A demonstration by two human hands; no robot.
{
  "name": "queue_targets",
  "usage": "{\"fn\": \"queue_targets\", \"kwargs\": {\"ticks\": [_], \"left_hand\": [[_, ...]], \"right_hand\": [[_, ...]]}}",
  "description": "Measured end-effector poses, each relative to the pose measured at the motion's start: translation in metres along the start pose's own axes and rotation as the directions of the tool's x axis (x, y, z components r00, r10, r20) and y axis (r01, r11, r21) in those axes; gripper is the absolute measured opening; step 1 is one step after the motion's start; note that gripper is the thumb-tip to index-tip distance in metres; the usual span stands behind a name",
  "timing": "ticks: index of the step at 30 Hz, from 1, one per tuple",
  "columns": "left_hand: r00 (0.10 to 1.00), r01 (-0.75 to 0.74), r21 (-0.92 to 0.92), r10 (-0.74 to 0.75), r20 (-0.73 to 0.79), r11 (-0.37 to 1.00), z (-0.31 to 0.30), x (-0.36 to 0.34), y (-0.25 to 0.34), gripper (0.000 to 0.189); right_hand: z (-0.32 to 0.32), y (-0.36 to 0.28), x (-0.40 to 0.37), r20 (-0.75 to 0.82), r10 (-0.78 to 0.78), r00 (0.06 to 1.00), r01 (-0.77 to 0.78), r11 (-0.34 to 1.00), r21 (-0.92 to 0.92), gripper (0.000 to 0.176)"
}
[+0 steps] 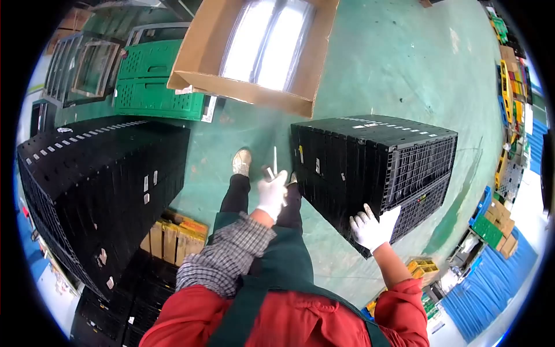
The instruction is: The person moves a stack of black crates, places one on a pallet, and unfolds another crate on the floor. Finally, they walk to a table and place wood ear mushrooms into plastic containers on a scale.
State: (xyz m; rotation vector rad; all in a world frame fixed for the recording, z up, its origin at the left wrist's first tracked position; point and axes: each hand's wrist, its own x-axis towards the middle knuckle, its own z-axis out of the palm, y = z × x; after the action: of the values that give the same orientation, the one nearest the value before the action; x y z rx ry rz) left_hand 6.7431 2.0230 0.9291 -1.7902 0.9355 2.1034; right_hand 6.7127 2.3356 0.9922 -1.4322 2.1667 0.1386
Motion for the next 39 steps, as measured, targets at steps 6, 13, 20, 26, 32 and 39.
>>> {"fn": "queue_targets", "kwargs": {"ticks": [6, 13, 20, 26, 32, 39], "left_hand": [[0.982, -0.114, 0.133, 0.091, 0.167, 0.985, -0.104, -0.026, 0.091, 0.024], [0.974, -0.223, 0.447, 0.184, 0.129, 0.867, -0.155, -0.04, 0.132, 0.026], [0.91, -0.407, 0.804, 0.27, 0.315, 0.434, -0.197, -0.137, 0.167, 0.032], [0.853, -0.511, 0.857, 0.089, 0.514, -0.064, -0.179, -0.248, 0.161, 0.034], [0.803, -0.581, 0.792, -0.291, 0.519, -0.19, -0.14, -0.381, 0.069, 0.04], [0.614, -0.606, 0.791, -0.584, 0.532, 0.083, -0.042, -0.478, -0.095, 0.031]], "right_hand": [[0.0, -0.006, -0.009, -0.005, -0.005, 1.0, 0.005, 1.0, -0.006, 0.027], [-0.083, -0.055, 0.086, -0.055, 0.441, 0.896, -0.39, 0.838, 0.381, 0.019], [-0.118, -0.144, 0.066, -0.21, 0.418, 0.884, -0.211, 0.757, 0.619, 0.029], [-0.078, -0.197, -0.056, 0.16, 0.545, 0.823, -0.506, 0.575, 0.643, 0.028], [0.05, -0.297, -0.242, 0.183, 0.799, 0.572, -0.633, 0.289, 0.718, 0.032], [0.187, -0.442, -0.404, 0.462, 0.801, 0.381, -0.272, -0.381, 0.884, 0.049]]}}
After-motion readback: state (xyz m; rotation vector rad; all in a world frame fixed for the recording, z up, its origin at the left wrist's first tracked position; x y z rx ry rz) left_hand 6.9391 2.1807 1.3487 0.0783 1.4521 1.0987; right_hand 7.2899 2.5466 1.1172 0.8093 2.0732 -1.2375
